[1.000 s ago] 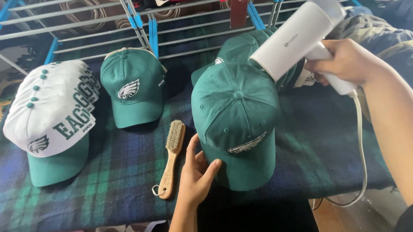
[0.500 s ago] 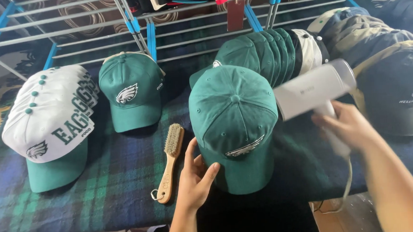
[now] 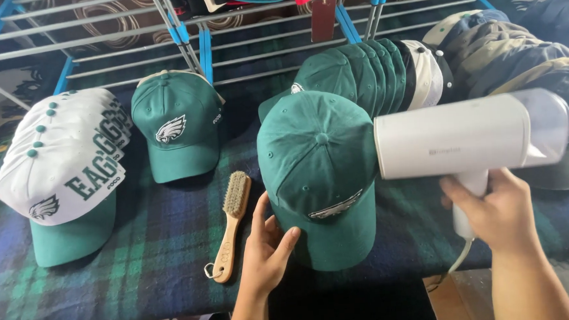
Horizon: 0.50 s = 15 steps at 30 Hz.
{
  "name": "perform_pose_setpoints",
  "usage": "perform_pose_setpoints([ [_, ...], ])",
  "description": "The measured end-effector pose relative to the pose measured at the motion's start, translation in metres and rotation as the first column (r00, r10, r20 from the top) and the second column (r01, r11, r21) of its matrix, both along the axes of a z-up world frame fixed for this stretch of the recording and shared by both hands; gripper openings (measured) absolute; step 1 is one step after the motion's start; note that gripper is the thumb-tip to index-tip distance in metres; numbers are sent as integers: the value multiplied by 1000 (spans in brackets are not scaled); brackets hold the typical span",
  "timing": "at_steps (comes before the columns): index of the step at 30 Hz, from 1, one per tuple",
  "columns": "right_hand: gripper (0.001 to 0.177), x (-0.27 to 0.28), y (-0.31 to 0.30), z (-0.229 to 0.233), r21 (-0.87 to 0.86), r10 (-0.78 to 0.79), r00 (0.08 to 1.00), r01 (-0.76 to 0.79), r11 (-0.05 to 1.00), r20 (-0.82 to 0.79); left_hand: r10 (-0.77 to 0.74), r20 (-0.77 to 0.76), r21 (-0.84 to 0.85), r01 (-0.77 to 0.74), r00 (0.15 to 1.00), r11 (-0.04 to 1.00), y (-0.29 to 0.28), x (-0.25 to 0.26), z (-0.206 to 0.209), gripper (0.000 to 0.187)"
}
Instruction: Cleaning and drying a green baseball cap using a handheld brush and a hair dryer.
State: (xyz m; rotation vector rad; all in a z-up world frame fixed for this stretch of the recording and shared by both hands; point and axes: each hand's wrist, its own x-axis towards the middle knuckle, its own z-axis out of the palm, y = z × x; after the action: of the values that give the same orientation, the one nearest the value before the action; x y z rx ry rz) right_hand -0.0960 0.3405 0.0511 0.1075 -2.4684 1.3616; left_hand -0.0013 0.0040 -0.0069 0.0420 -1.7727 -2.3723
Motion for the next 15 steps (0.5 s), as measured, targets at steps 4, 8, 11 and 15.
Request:
perform_pose_setpoints([
  [4,17,-20,-13,4,-33,-50,984,56,998,172,8,6,-84,-7,1000,996,-1,1,-1,82],
  [8,24,-8,-17,-12,-120,-21,936,67,991,350,2,-12,-84,-3,1000,996,-1,1,-2,82],
  [11,24,16,-12,-44,-275,17,935,87,958,354,17,3,-121,-17,1000,993,-1,1,2,81],
  [15,17,58,-15,-43,-191,-78,918,164,968,390,4,-23,-128,-7,1000,992,-1,-1,1,82],
])
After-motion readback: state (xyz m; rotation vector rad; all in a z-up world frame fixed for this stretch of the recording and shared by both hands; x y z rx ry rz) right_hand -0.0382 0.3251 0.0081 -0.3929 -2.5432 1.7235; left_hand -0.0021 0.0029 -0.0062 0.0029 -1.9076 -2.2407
